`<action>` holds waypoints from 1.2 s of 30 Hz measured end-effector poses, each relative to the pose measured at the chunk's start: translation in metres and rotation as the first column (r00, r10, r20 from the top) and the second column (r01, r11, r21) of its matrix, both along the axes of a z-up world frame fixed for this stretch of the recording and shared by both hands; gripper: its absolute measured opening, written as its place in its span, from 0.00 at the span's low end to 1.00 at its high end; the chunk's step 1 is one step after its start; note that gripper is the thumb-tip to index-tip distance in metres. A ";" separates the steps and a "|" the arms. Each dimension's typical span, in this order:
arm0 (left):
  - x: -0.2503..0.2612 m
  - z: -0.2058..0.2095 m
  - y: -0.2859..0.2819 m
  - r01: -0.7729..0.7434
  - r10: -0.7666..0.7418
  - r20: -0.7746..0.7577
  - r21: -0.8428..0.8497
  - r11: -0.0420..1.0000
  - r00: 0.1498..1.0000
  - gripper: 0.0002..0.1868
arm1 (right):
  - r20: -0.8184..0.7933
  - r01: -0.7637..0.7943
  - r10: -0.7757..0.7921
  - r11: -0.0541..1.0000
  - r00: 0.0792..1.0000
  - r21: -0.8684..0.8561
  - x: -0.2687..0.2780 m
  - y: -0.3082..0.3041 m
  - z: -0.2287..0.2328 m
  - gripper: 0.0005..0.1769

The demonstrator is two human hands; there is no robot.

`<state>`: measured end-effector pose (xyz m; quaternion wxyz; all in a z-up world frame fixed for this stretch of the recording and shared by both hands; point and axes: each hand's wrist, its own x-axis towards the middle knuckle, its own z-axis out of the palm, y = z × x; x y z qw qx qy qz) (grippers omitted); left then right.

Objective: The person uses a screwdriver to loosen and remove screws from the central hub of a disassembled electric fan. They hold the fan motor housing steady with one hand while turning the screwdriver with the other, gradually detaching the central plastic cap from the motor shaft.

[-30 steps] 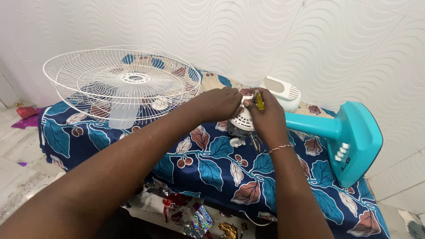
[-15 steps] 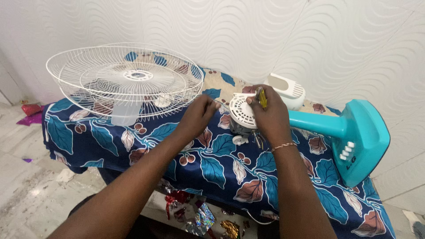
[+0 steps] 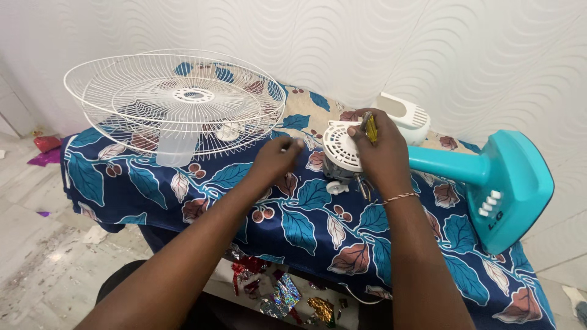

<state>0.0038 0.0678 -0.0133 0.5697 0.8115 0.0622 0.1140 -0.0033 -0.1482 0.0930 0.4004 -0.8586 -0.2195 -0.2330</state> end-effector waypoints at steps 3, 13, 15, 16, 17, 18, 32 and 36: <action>0.016 0.015 -0.018 0.074 -0.023 0.227 -0.220 0.973 0.974 0.29 | 0.019 0.010 -0.009 0.999 1.000 -0.030 0.000 -0.001 -0.001 0.19; 0.067 0.063 -0.052 0.428 -0.421 0.101 -0.353 0.832 0.901 0.26 | -0.274 -0.257 0.335 0.924 0.902 0.283 0.002 -0.012 0.003 0.24; 0.059 0.058 -0.052 0.340 -0.351 0.043 -0.384 0.858 0.935 0.25 | -0.138 -0.287 0.338 0.911 0.931 0.295 0.005 -0.017 0.000 0.25; 0.054 0.056 -0.053 0.338 -0.325 0.097 -0.360 0.870 0.941 0.25 | -0.065 -0.299 0.332 0.906 0.941 0.299 0.006 -0.020 -0.002 0.26; 0.049 0.052 -0.052 0.333 -0.299 0.151 -0.337 0.880 0.942 0.24 | -0.113 -0.155 0.217 0.902 0.970 0.403 0.009 -0.021 -0.006 0.24; 0.045 0.049 -0.053 0.327 -0.273 0.204 -0.319 0.889 0.940 0.24 | -0.177 -0.005 0.105 0.871 0.979 0.491 0.011 -0.022 -0.010 0.22; 0.029 0.013 -0.047 0.486 -0.265 0.409 -0.701 0.522 0.874 0.44 | -0.574 0.141 0.228 0.839 0.787 0.526 0.007 -0.023 -0.020 0.20; 0.016 0.003 -0.072 0.556 -0.320 0.477 -0.517 0.651 0.818 0.61 | -0.568 0.167 0.276 0.778 0.775 0.606 0.017 -0.031 -0.023 0.20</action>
